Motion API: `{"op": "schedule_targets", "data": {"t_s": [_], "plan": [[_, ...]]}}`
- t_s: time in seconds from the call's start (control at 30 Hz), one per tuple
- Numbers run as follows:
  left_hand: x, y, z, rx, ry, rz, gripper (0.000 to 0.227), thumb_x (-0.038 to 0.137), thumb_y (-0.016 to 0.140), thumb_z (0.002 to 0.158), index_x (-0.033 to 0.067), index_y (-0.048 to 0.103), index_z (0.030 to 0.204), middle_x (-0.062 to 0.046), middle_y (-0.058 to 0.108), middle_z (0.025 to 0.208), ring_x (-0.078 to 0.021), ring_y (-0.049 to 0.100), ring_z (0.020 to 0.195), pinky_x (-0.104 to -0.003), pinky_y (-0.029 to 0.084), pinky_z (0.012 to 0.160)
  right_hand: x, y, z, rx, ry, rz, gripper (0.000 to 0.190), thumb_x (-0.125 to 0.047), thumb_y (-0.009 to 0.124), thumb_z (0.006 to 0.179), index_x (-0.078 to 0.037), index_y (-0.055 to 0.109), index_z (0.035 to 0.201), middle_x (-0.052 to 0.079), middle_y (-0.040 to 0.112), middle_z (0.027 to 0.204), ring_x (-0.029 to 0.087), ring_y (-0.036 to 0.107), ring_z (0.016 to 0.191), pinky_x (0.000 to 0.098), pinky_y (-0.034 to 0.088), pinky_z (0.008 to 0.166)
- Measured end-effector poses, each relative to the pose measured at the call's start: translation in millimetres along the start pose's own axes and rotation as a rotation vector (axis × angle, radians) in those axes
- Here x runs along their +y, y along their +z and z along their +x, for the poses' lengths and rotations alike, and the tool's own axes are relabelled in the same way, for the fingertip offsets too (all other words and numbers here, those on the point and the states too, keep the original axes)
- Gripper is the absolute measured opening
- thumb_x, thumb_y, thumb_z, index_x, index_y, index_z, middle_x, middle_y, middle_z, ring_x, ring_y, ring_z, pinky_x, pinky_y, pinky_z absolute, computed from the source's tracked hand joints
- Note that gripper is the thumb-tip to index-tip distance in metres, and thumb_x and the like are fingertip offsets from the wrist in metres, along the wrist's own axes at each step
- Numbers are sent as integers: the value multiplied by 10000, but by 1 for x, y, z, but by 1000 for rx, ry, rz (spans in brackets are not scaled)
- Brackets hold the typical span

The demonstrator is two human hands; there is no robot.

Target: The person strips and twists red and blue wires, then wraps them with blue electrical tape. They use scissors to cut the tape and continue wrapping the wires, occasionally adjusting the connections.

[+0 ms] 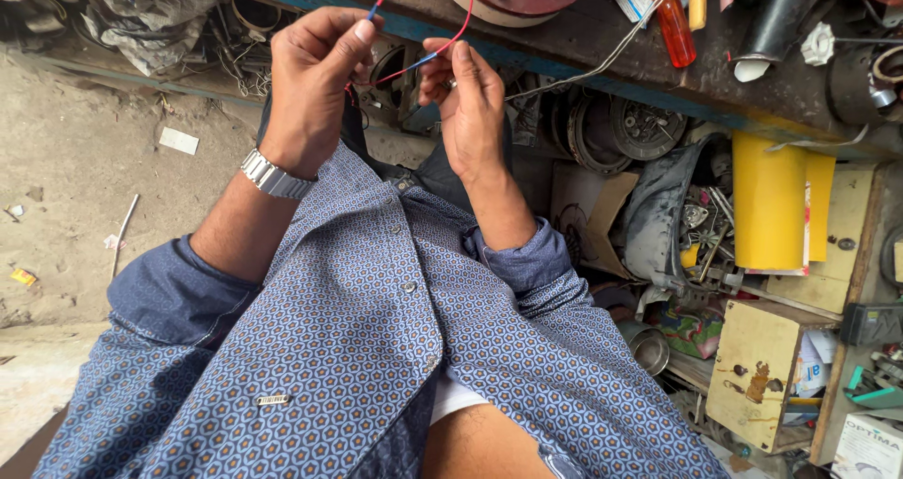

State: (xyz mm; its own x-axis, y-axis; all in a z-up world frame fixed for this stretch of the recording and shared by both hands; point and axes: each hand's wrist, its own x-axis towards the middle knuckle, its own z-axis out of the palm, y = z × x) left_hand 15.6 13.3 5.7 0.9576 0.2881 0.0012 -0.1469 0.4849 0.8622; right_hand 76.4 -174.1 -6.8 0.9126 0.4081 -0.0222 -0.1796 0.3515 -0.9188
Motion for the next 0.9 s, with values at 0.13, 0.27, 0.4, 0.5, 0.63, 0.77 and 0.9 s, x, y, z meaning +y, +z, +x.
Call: {"op": "schedule_targets", "data": {"t_s": [0.13, 0.27, 0.4, 0.5, 0.63, 0.77, 0.9], "plan": [[-1, -1, 5, 3, -5, -32, 208, 172, 710, 1068, -28, 709, 1126, 0, 667, 836, -62, 587, 727, -215, 480, 679, 5, 1, -1, -16, 35, -6, 250, -202, 640, 1062, 12, 698, 1177, 44, 674, 954, 118, 608, 843, 284, 512, 746], [-2, 0, 6, -7, 38, -2, 200, 164, 700, 1084, -27, 736, 1132, -5, 675, 847, -62, 588, 755, -215, 478, 709, 10, 0, -1, 0, 5, -17, 171, -113, 706, 1035, 14, 720, 1148, 28, 680, 936, 117, 616, 834, 278, 510, 743], [-2, 1, 6, -1, 77, 23, 177, 148, 712, 1078, -28, 721, 1093, -7, 698, 905, -60, 587, 763, -223, 481, 703, 7, 1, -2, 17, -40, -134, 186, -121, 709, 1032, 20, 735, 1149, 41, 714, 974, 115, 635, 883, 280, 527, 800], [-3, -2, 13, -11, 162, 79, 172, 146, 705, 1099, -25, 707, 1078, -10, 702, 939, -61, 600, 795, -230, 498, 732, 4, 5, -1, 7, -57, -150, 176, -124, 710, 1032, 13, 732, 1140, 45, 724, 998, 117, 650, 907, 281, 537, 834], [-6, -6, 15, 1, 139, 205, 198, 167, 653, 1113, -20, 714, 1088, -14, 705, 911, -64, 618, 811, -233, 510, 740, 6, 12, -1, -30, 1, -93, 192, -120, 711, 1001, -7, 702, 1156, 52, 728, 1027, 123, 673, 921, 282, 552, 850], [-19, -13, -3, 13, 348, 473, 251, 162, 575, 1161, -45, 636, 1289, -45, 641, 1128, -107, 629, 1039, -273, 523, 903, 6, 17, 0, -30, 15, -56, 160, -90, 699, 1041, 17, 698, 1160, 76, 722, 1020, 133, 670, 904, 294, 566, 823], [-55, -17, -28, -177, 103, 407, 352, 246, 586, 1065, -29, 563, 1284, -34, 634, 1118, -102, 598, 985, -262, 530, 834, -17, 28, 0, -140, 88, 118, 171, -97, 677, 1060, 9, 673, 1195, 93, 718, 1041, 150, 679, 898, 295, 570, 818]]}}
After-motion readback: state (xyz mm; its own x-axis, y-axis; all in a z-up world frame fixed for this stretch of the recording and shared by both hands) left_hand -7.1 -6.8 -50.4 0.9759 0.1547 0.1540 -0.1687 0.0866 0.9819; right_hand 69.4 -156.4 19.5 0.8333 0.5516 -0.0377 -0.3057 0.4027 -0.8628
